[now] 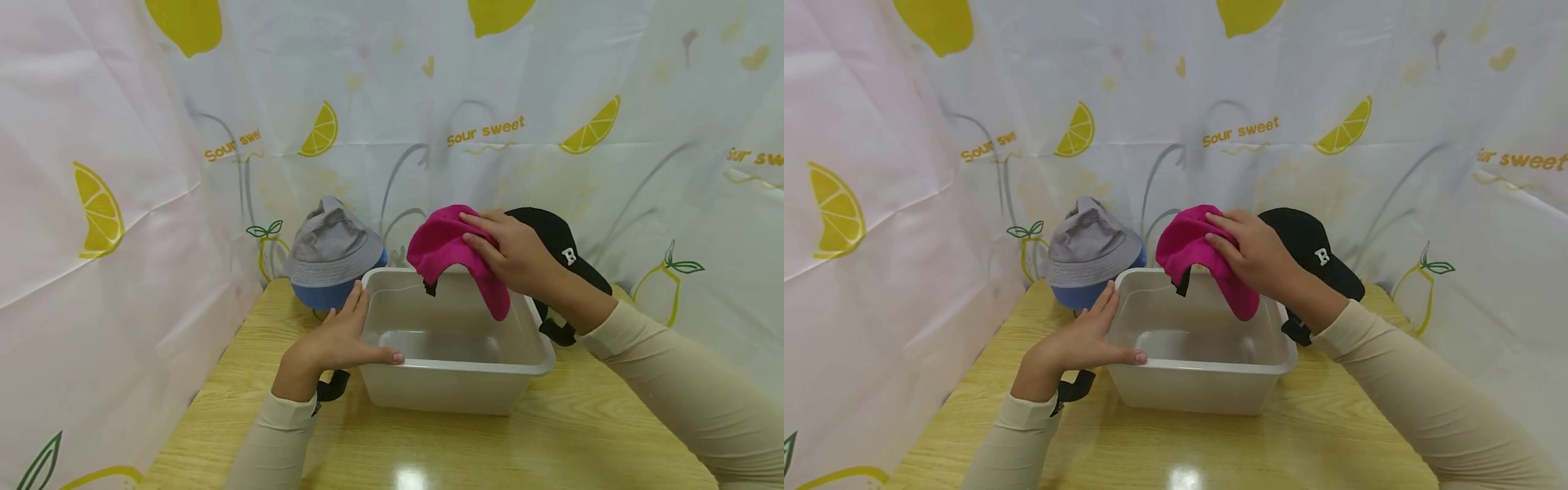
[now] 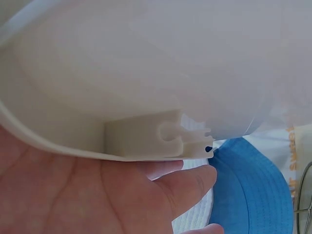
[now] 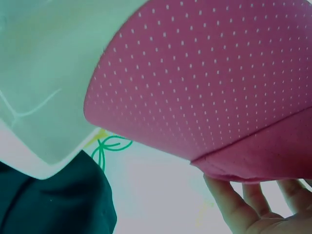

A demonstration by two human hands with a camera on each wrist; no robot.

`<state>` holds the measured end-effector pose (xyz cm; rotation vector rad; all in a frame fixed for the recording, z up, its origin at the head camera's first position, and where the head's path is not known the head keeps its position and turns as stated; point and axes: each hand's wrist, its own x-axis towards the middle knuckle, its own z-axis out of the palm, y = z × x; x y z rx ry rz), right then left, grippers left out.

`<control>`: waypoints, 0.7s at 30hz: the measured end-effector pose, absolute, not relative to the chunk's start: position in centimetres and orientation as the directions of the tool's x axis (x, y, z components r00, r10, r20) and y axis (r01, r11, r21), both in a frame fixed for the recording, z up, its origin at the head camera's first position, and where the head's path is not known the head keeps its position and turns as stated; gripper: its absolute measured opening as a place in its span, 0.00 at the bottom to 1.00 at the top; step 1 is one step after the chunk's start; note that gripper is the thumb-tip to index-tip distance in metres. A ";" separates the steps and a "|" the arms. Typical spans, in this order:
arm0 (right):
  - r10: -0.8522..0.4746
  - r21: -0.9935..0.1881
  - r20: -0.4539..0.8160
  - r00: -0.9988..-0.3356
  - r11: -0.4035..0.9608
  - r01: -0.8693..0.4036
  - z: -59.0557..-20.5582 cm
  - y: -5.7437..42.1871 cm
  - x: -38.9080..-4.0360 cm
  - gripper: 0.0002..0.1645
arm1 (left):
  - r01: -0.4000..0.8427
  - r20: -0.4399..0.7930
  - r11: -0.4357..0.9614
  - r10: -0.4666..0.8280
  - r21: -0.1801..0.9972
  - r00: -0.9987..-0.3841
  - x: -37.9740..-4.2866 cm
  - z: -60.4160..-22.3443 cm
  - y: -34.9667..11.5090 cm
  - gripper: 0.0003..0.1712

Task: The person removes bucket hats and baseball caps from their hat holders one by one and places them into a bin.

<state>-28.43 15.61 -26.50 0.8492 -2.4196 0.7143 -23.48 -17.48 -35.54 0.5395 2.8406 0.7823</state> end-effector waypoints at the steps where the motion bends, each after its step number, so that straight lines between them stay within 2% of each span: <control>1: -0.435 -0.313 0.573 -0.695 0.668 -0.675 -26.7 15.6 -28.4 0.29 | 0.301 -0.046 0.800 0.378 0.518 -0.925 -23.5 -35.5 -17.5 0.86; 13: -0.558 -0.326 0.396 -0.729 0.656 -0.680 -28.6 14.6 -28.4 0.29 | 0.301 -0.050 0.805 0.377 0.512 -0.925 -23.7 -35.8 -17.5 0.85; 21: -0.648 -0.309 0.315 -0.693 0.621 -0.721 -29.8 13.6 -28.8 0.30 | 0.313 -0.042 0.802 0.387 0.508 -0.921 -23.6 -35.6 -17.5 0.85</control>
